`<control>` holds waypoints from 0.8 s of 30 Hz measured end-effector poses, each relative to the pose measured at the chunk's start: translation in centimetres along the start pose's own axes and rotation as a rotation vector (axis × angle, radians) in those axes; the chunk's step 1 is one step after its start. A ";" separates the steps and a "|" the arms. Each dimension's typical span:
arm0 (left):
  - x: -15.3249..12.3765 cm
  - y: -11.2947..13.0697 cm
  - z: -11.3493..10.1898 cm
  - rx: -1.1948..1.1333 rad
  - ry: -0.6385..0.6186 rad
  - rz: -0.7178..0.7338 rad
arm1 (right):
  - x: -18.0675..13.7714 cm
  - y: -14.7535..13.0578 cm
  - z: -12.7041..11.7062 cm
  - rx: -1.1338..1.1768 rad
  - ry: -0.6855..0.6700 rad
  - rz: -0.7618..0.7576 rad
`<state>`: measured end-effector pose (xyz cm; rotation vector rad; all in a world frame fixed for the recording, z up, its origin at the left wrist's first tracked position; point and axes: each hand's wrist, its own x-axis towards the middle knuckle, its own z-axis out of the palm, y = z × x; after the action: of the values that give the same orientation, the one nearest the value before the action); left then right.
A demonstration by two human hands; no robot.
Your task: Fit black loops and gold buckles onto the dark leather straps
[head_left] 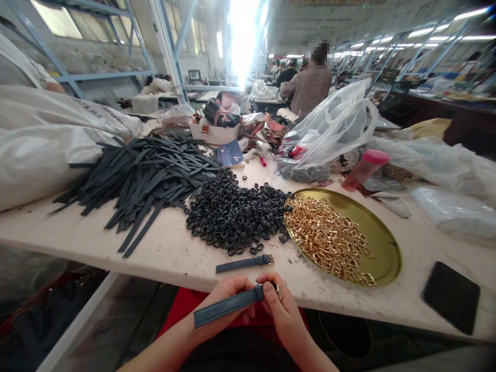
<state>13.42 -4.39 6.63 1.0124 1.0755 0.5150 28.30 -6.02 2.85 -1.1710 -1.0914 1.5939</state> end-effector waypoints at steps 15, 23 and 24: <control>2.2 0.4 -1.2 0.804 -0.047 0.153 | 2.3 0.9 -1.3 -0.688 0.007 -0.169; 2.0 1.2 -13.1 1.239 0.721 0.169 | 7.0 4.9 -6.7 -1.387 0.337 -0.648; 1.2 1.3 -16.4 1.251 0.850 0.100 | 7.4 5.6 -7.2 -1.425 0.342 -0.691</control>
<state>-0.65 4.12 5.35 2.0179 2.2301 0.3082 33.11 0.80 -5.44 -1.5110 -2.1323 -0.1136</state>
